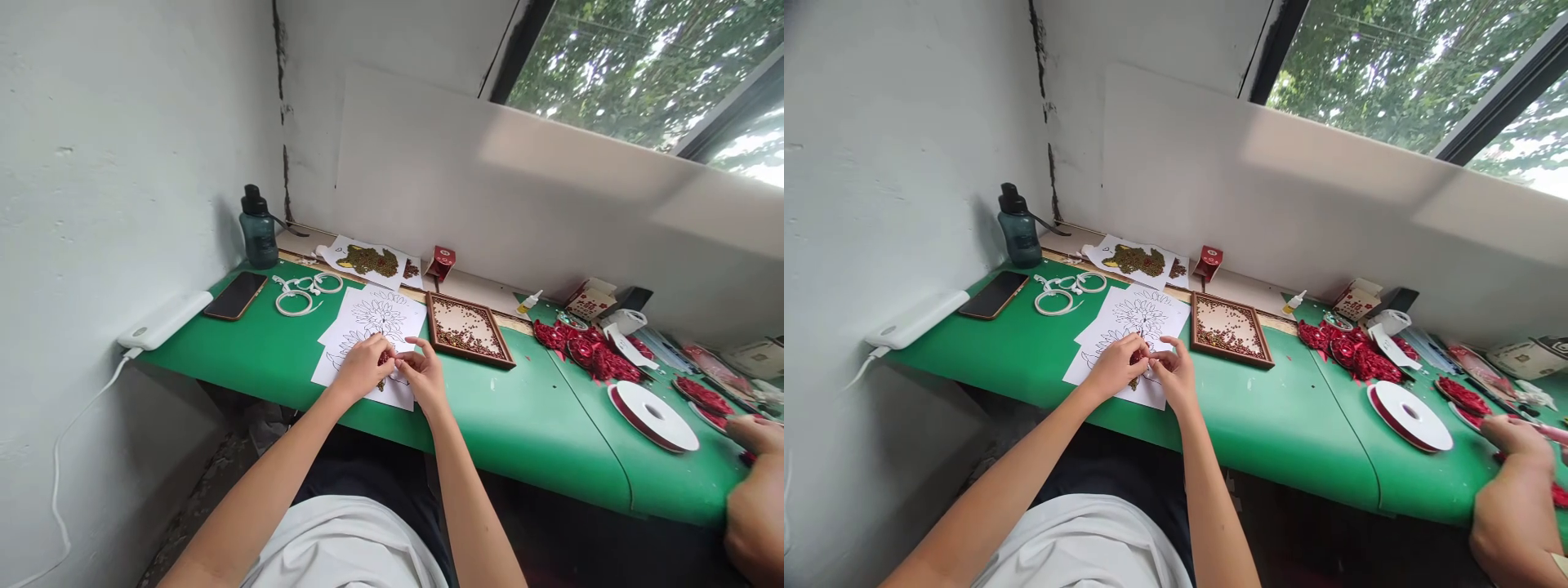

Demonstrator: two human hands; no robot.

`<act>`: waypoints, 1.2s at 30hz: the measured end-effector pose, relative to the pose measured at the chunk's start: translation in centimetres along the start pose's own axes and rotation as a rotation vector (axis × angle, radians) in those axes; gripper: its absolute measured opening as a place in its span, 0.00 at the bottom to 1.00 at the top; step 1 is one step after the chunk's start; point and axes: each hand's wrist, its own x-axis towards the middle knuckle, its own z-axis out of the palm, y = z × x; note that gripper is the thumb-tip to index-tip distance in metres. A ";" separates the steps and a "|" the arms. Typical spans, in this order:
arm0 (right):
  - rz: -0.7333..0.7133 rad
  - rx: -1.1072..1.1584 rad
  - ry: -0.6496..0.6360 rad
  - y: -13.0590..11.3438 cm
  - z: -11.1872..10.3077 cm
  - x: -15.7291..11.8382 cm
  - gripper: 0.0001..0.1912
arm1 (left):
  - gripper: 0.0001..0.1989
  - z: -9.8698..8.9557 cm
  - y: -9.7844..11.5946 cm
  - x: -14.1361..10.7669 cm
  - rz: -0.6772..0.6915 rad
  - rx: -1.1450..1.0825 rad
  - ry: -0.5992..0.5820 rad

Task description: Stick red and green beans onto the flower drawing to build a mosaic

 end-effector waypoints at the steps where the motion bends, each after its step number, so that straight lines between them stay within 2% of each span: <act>1: -0.001 -0.001 -0.001 0.1 0.0 0.0 0.31 | 0.02 0.0 0.0 0.0 0.001 0.003 -0.003; 15: -0.004 0.006 0.001 0.2 -0.1 0.3 0.29 | 0.04 0.1 -0.2 0.2 0.058 -0.004 -0.026; 23: 0.009 0.045 0.009 -0.1 -0.1 0.1 0.33 | 0.04 0.0 -0.3 0.2 0.099 -0.054 -0.023; 36: -0.009 0.037 0.018 0.2 -0.1 0.2 0.31 | 0.05 0.1 0.0 -0.2 0.079 -0.104 -0.005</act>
